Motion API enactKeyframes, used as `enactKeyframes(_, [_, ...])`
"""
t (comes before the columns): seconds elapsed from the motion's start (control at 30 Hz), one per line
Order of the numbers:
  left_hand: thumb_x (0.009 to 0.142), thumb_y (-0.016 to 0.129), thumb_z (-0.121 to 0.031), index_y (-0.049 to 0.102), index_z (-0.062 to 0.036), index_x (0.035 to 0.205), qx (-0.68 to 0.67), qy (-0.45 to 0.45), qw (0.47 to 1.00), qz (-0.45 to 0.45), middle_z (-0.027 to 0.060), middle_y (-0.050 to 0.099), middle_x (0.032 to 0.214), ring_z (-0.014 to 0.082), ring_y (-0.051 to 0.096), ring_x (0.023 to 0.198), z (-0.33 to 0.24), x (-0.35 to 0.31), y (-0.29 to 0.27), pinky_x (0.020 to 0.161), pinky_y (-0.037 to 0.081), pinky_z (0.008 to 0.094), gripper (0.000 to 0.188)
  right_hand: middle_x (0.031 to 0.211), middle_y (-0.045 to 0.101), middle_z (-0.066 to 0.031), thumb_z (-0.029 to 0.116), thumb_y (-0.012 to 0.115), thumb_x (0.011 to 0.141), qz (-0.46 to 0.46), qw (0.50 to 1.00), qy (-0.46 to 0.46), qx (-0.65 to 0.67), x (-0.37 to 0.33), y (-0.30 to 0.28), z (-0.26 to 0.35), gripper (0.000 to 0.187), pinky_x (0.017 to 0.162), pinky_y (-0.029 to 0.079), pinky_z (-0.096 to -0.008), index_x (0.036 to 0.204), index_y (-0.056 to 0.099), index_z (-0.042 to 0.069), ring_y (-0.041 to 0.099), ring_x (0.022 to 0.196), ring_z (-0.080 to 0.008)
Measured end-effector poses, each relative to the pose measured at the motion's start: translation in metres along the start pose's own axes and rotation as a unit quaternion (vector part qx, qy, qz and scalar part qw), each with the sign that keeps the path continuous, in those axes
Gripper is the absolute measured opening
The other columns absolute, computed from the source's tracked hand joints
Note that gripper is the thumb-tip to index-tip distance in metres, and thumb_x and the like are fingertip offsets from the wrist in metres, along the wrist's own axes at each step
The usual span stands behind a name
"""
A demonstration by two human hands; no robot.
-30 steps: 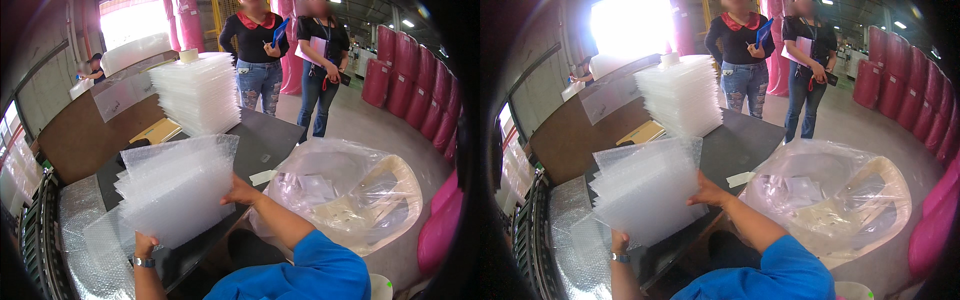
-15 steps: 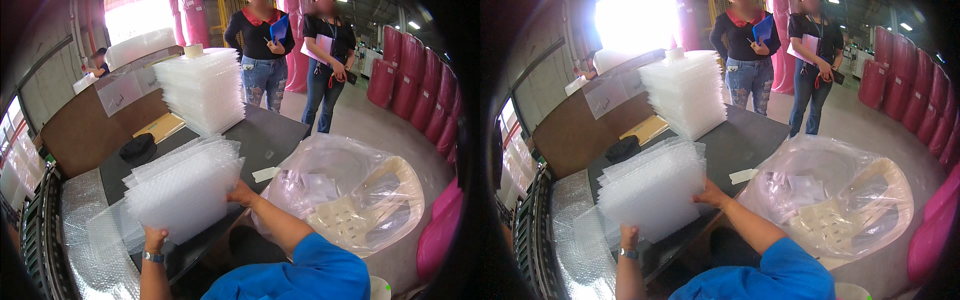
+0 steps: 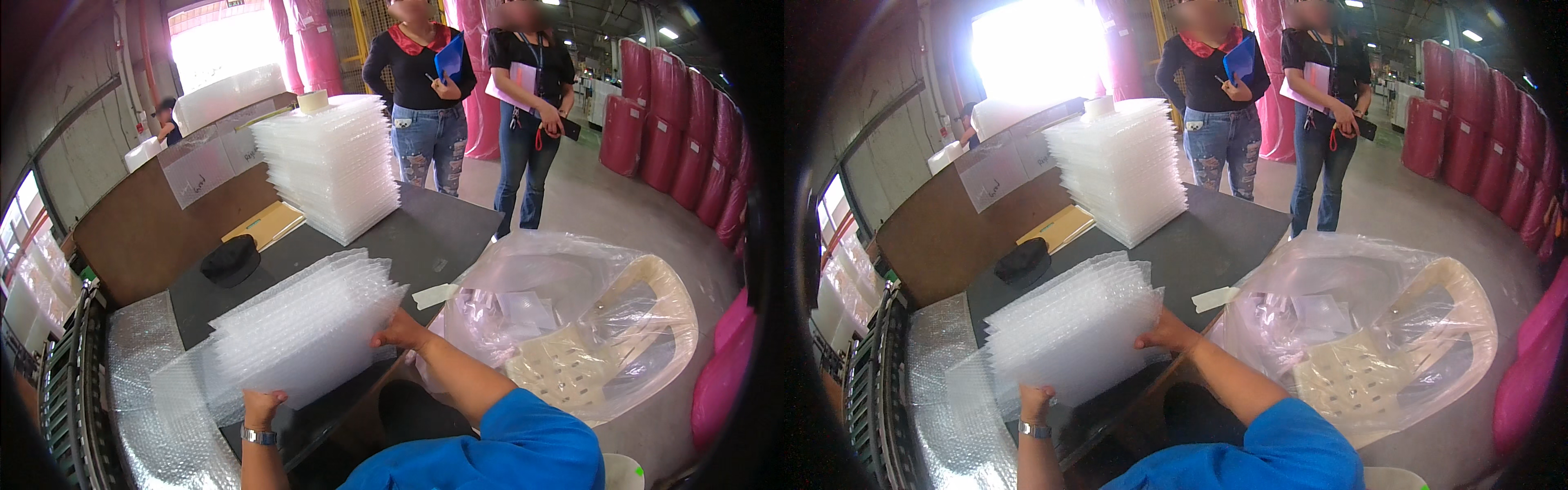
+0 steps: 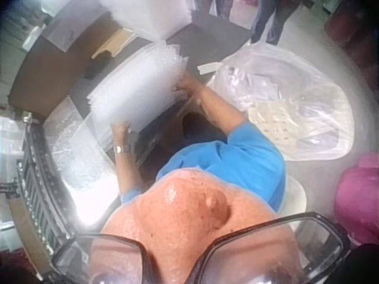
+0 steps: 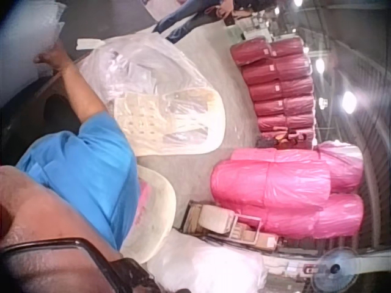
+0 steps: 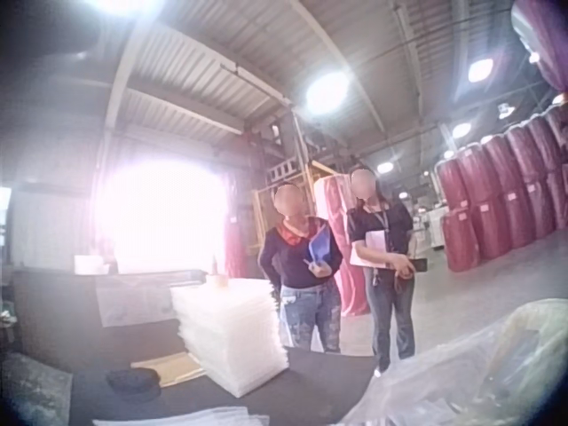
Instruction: The person repeatedly picks up sheets of bubble wrap from a table, separates them, and stacks them into neat piles. They occasionally adjust the alignment of the stacks and move them to different positions on the table.
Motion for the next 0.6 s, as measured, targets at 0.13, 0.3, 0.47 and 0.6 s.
enactKeyframes(0.13, [0.052, 0.077, -0.048, 0.048, 0.0014, 0.103, 0.025, -0.034, 0.999, -0.029, 0.0069, 0.054, 0.092, 0.0187, 0.051, 0.083, 0.027, -0.005, -0.002, 0.074, 0.043, 0.0323, 0.076, 0.118, 0.042, -0.0084, 0.035, 0.080, 0.053, -0.039, 0.997, -0.020, -0.066, -0.003, 0.000, -0.033, 0.090, 0.094, 0.029, -0.0331, 0.122, 0.033, 0.003, 0.037, 0.111, -0.0206])
enactKeyframes(0.3, [0.054, 0.076, -0.044, 0.048, 0.0020, 0.105, -0.019, 0.005, 0.997, -0.073, 0.0079, 0.054, 0.096, 0.0211, 0.051, 0.089, 0.035, -0.011, -0.007, 0.076, 0.042, 0.0329, 0.075, 0.117, 0.043, -0.0102, 0.032, 0.080, 0.052, -0.041, 0.998, -0.010, -0.051, 0.005, 0.009, 0.006, 0.091, 0.095, 0.029, -0.0338, 0.123, 0.032, 0.003, 0.038, 0.111, -0.0218])
enactKeyframes(0.47, [0.054, 0.076, -0.040, 0.051, 0.0013, 0.103, 0.066, -0.037, 0.997, 0.016, 0.0088, 0.054, 0.097, 0.0216, 0.050, 0.091, 0.033, 0.000, -0.002, 0.078, 0.041, 0.0338, 0.068, 0.122, 0.038, -0.0113, 0.034, 0.080, 0.052, -0.013, 1.000, -0.011, -0.023, 0.006, -0.012, -0.022, 0.096, 0.099, 0.024, -0.0348, 0.126, 0.027, 0.003, 0.032, 0.116, -0.0234])
enactKeyframes(0.6, [0.054, 0.075, -0.032, 0.052, 0.0006, 0.100, 0.053, -0.023, 0.997, -0.042, 0.0085, 0.055, 0.094, 0.0228, 0.051, 0.089, 0.043, -0.014, 0.018, 0.080, 0.040, 0.0355, 0.061, 0.130, 0.030, -0.0119, 0.031, 0.079, 0.052, -0.045, 0.997, -0.008, -0.054, 0.005, -0.002, -0.032, 0.103, 0.100, 0.020, -0.0351, 0.131, 0.019, 0.003, 0.027, 0.120, -0.0230])
Point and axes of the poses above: each hand's wrist, its own x-axis towards the middle knuckle, its own y-axis out of the palm, z = x × y, the point moved 1 cm from there along x, towards the middle knuckle
